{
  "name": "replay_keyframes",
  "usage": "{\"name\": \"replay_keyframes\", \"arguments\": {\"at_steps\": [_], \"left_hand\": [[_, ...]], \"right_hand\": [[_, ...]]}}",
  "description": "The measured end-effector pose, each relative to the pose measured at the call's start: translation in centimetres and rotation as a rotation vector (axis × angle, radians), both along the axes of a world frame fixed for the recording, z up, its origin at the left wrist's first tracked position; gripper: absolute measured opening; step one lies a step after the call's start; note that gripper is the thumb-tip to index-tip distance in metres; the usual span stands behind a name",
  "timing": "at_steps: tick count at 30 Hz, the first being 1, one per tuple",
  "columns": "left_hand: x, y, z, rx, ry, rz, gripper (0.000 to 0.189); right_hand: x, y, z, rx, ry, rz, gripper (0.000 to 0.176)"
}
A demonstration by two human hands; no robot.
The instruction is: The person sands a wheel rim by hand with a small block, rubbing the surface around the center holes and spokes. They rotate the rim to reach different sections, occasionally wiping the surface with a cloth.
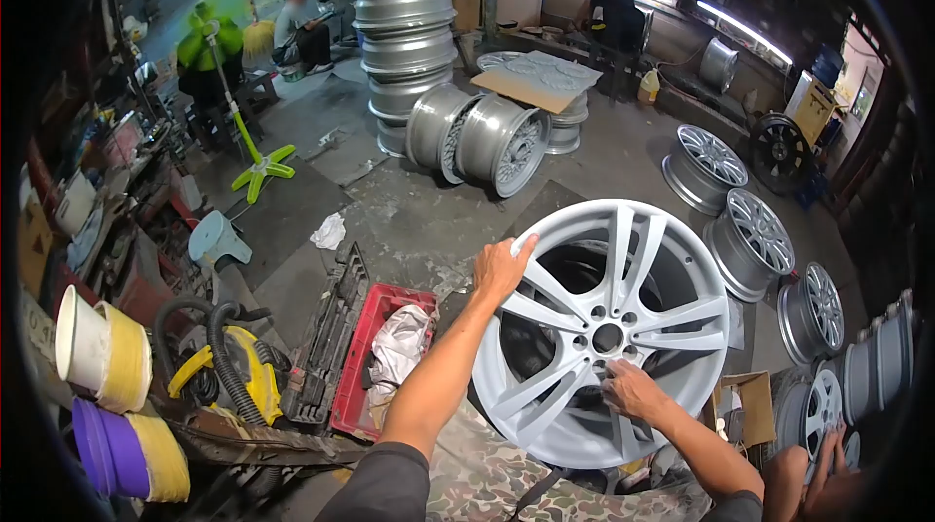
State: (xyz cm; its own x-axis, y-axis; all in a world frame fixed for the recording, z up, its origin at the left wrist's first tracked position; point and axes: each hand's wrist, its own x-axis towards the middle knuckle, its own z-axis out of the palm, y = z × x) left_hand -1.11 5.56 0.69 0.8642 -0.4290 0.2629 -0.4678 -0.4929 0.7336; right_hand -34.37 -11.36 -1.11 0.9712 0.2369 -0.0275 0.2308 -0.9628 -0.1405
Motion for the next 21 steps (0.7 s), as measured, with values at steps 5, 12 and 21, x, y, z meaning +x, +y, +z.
{"name": "replay_keyframes", "arguments": {"at_steps": [5,12,21], "left_hand": [[0.1,0.0,0.4,0.058,0.029,-0.040,0.071],[-0.3,0.2,1.0,0.027,0.023,0.007,0.071],[-0.1,0.2,1.4,0.071,0.048,-0.025,0.073]], "right_hand": [[-1.5,1.5,1.6,0.323,-0.191,-0.326,0.014],[-3.6,5.0,-0.7,-0.029,-0.310,-0.513,0.037],[-5.3,6.6,-2.1,0.027,-0.255,-0.493,0.043]]}}
